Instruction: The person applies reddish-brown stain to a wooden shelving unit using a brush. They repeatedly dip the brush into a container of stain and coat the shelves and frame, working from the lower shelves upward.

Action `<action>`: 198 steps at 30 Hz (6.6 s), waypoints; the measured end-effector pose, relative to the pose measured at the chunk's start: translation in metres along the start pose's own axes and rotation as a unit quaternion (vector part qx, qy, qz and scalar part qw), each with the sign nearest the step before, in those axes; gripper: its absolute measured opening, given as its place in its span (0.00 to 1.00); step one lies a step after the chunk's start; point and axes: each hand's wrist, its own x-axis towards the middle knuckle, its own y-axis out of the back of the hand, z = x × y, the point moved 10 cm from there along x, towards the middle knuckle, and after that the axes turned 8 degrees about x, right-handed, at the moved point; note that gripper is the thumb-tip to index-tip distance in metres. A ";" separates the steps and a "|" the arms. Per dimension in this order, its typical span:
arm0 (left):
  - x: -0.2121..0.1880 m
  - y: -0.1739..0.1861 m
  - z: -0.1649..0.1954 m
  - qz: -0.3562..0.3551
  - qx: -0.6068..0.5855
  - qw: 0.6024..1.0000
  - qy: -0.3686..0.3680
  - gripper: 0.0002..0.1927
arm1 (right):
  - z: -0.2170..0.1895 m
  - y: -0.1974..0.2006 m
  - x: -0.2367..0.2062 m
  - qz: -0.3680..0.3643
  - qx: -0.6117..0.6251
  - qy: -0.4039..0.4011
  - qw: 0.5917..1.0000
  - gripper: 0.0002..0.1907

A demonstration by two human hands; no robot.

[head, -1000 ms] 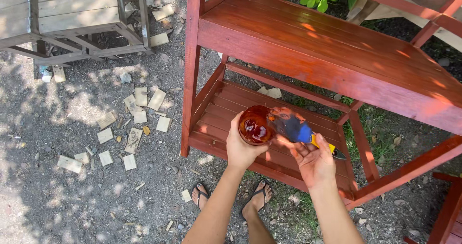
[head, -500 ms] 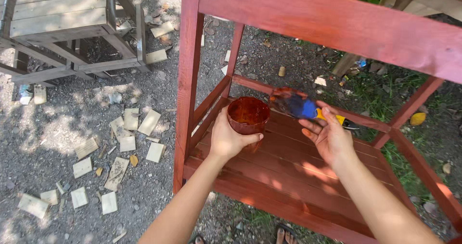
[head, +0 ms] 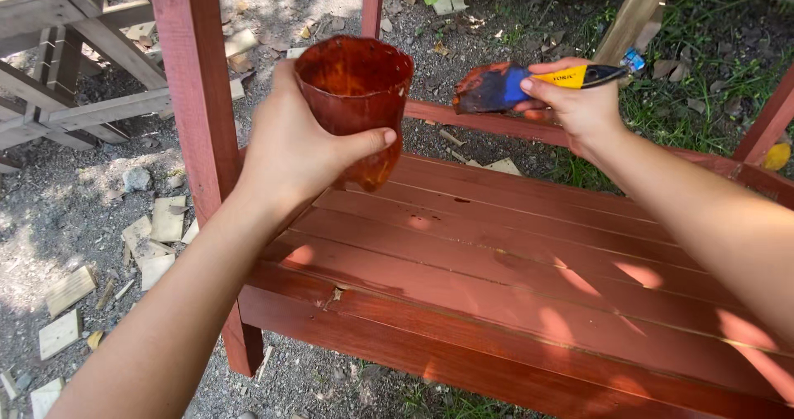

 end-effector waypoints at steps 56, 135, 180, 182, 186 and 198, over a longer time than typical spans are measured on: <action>-0.071 0.022 -0.010 0.056 -0.028 0.994 0.088 0.53 | 0.182 -0.075 0.021 0.068 -0.043 -0.253 0.964 0.10; 0.020 -0.081 0.030 -0.038 -0.047 0.991 -0.117 0.56 | 0.036 0.032 -0.054 -0.121 -0.639 -0.129 0.748 0.28; -0.008 -0.112 0.149 -0.054 -0.095 0.982 -0.152 0.55 | 0.030 0.138 -0.096 0.077 -0.364 -0.232 0.899 0.15; -0.007 -0.110 0.146 -0.050 -0.085 0.981 -0.165 0.56 | 0.007 0.187 -0.107 0.097 -0.498 -0.233 0.830 0.19; -0.002 -0.108 0.138 -0.055 -0.085 0.982 -0.161 0.55 | -0.034 0.252 -0.128 0.061 -0.749 -0.195 0.630 0.19; 0.002 -0.112 0.150 -0.069 -0.098 0.975 -0.187 0.55 | -0.005 0.256 -0.144 0.151 -0.557 -0.234 0.783 0.15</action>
